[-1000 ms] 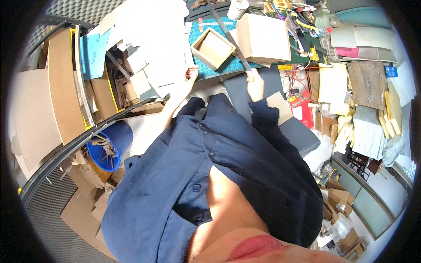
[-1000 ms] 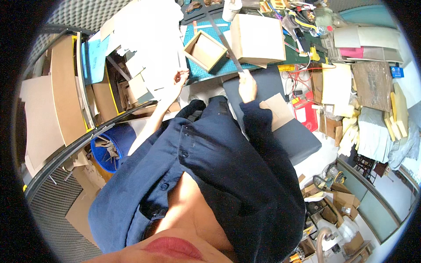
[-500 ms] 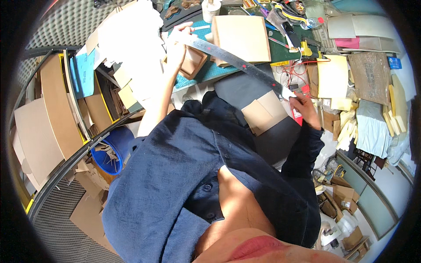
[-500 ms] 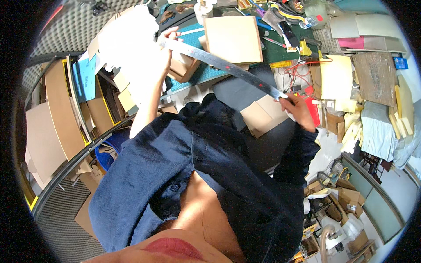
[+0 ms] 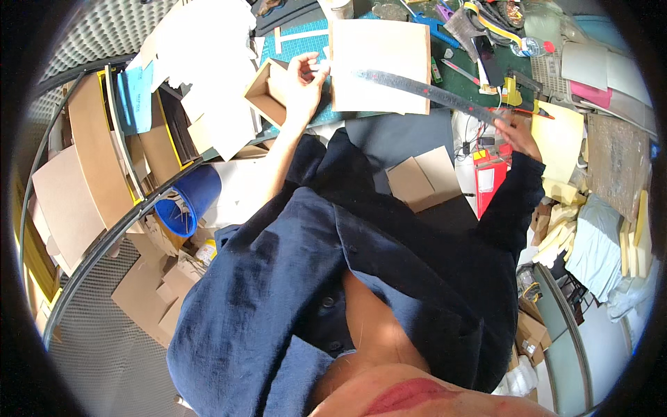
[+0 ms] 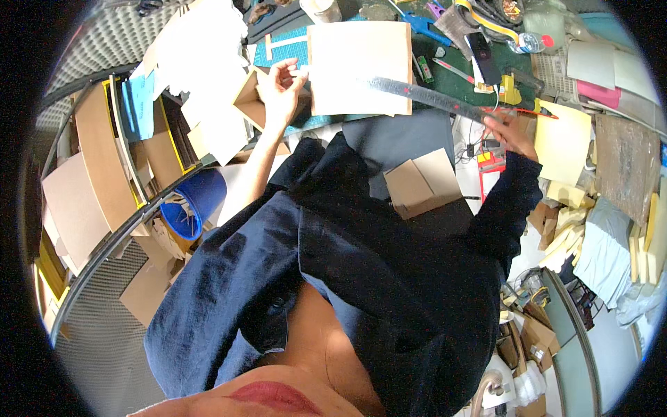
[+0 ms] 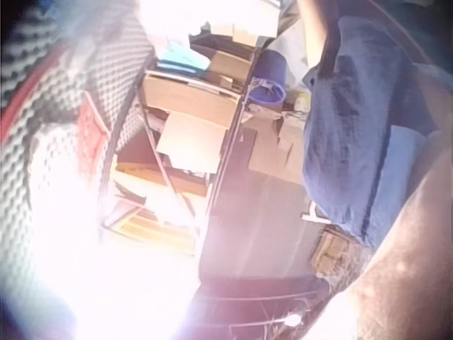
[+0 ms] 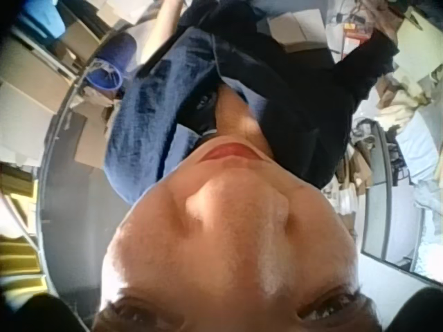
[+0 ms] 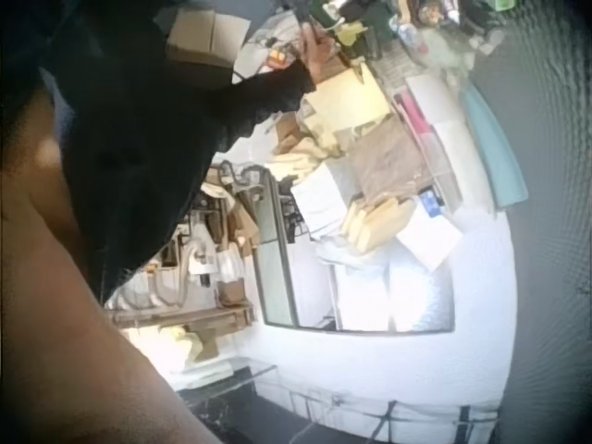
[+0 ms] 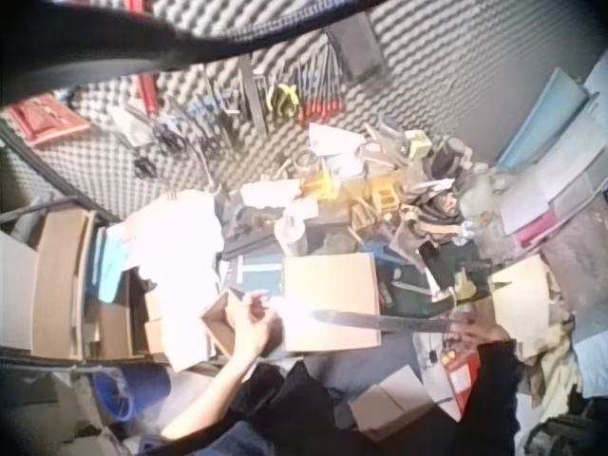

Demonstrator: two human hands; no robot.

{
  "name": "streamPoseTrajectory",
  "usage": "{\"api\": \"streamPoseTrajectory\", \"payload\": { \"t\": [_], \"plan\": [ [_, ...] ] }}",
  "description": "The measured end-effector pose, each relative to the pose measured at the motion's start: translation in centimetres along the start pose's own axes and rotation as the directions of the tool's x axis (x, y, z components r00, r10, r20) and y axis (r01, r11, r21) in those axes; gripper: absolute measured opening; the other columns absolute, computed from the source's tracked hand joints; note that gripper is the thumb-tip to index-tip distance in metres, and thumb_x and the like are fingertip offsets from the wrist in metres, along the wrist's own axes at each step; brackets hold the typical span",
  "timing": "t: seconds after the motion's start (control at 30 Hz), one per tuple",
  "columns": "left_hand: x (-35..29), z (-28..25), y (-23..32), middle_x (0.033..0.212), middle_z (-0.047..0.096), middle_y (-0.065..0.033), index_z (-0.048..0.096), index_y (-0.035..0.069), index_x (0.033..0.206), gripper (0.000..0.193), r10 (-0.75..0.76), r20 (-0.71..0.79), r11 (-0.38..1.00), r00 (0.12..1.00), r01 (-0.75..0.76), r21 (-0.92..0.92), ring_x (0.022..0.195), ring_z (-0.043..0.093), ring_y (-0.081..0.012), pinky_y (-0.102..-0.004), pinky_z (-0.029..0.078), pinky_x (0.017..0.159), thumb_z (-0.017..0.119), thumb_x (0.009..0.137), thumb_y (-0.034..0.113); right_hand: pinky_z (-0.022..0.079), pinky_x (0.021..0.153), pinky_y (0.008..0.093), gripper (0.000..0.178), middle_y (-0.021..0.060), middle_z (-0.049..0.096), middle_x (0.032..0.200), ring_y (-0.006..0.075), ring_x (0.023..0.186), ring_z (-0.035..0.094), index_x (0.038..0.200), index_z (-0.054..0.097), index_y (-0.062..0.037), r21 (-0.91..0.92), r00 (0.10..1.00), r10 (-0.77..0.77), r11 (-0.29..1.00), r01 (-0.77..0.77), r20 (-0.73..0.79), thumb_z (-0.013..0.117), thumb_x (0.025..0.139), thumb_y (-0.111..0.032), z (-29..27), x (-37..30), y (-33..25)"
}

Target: The person assembles a small wooden box by fitting pre-cut panels together, measures the box with a metal ruler, and cuts additional wooden pieces on a table saw. The person repeatedly measures and cuts pieces to fit the box.

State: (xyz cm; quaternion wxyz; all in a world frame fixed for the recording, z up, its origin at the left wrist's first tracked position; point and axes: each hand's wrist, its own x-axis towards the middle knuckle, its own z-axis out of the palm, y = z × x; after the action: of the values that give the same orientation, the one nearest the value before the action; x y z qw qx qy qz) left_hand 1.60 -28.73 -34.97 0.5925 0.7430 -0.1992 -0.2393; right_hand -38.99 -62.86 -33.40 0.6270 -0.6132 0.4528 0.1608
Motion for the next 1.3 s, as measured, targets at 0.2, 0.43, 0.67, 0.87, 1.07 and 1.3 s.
{"api": "streamPoseTrajectory", "payload": {
  "t": [0.2, 0.43, 0.67, 0.87, 1.07, 1.3],
  "plan": [
    [-1.8, 2.4, -1.8, 0.091, 0.061, -0.0007, 0.057, 0.004, 0.114, 0.033, -0.024, -0.103, 0.989, 0.994, 0.008, -0.149, 0.083, 0.057, -0.0071, -0.0216, 0.048, 0.077, 0.077, 0.087, 0.005, 0.044, 0.068, 0.022, 0.015, 0.0009, 0.064, 0.096, 0.0091, 0.079, 0.06, 0.103, 0.064, -0.0077, 0.57, 0.873, -0.165, 0.699, 0.432, -0.46, 0.073, 0.092, -0.012, 4.0, 1.6, -3.4],
    [-2.3, 4.0, -1.2, 0.095, 0.065, -0.0048, 0.06, 0.005, 0.11, 0.029, 0.001, -0.207, 0.999, 0.978, 0.009, 0.047, 0.085, 0.058, -0.0109, -0.0268, 0.048, 0.079, 0.076, 0.092, 0.021, 0.054, 0.077, 0.0282, 0.028, 0.0051, 0.066, 0.105, 0.0123, 0.089, 0.063, 0.119, 0.065, -0.002, 0.649, 0.799, -0.129, 0.515, 0.56, -0.588, 0.062, 0.101, -0.023, 12.9, 7.1, -4.1],
    [-2.1, 4.4, -1.2, 0.096, 0.064, -0.0054, 0.06, 0.006, 0.106, 0.017, 0.055, -0.25, 0.998, 0.967, -0.054, 0.011, 0.086, 0.06, -0.0111, -0.028, 0.049, 0.083, 0.069, 0.096, 0.016, 0.058, 0.081, 0.0294, 0.029, 0.0094, 0.067, 0.104, 0.016, 0.09, 0.067, 0.121, 0.064, 0.0045, 0.669, 0.828, -0.339, 0.487, 0.561, -0.447, 0.056, 0.103, -0.017, 18.1, 8.0, -8.3],
    [-2.7, 4.6, -0.6, 0.103, 0.064, -0.006, 0.06, 0.006, 0.111, 0.018, -0.038, -0.25, 0.999, 0.967, 0.032, -0.027, 0.093, 0.061, -0.0113, -0.0274, 0.049, 0.087, 0.068, 0.096, 0.01, 0.058, 0.082, 0.0278, 0.032, 0.0084, 0.068, 0.101, 0.0139, 0.091, 0.067, 0.121, 0.066, 0.0037, 0.641, 0.818, -0.344, 0.508, 0.576, -0.462, 0.055, 0.104, -0.022, 18.3, 7.8, -8.0],
    [-2.9, 5.0, -1.5, 0.106, 0.065, -0.0056, 0.059, 0.004, 0.114, 0.018, 0.02, -0.297, 0.999, 0.955, -0.03, -0.03, 0.098, 0.06, -0.0113, -0.0263, 0.047, 0.091, 0.065, 0.098, 0.006, 0.058, 0.08, 0.0271, 0.033, 0.0088, 0.07, 0.102, 0.0138, 0.088, 0.068, 0.12, 0.067, 0.0037, 0.616, 0.814, -0.346, 0.533, 0.58, -0.467, 0.055, 0.104, -0.024, 18.2, 7.8, -8.5],
    [-2.5, 5.0, -2.0, 0.109, 0.067, -0.0085, 0.062, 0.0, 0.117, 0.02, 0.048, -0.304, 0.979, 0.951, -0.106, -0.177, 0.097, 0.063, -0.011, -0.0254, 0.051, 0.092, 0.064, 0.097, 0.003, 0.057, 0.079, 0.0258, 0.034, 0.0078, 0.071, 0.096, 0.0116, 0.082, 0.067, 0.121, 0.066, 0.0036, 0.566, 0.78, -0.402, 0.538, 0.625, -0.479, 0.054, 0.105, -0.023, 18.2, 8.4, -8.3]
  ]
}}
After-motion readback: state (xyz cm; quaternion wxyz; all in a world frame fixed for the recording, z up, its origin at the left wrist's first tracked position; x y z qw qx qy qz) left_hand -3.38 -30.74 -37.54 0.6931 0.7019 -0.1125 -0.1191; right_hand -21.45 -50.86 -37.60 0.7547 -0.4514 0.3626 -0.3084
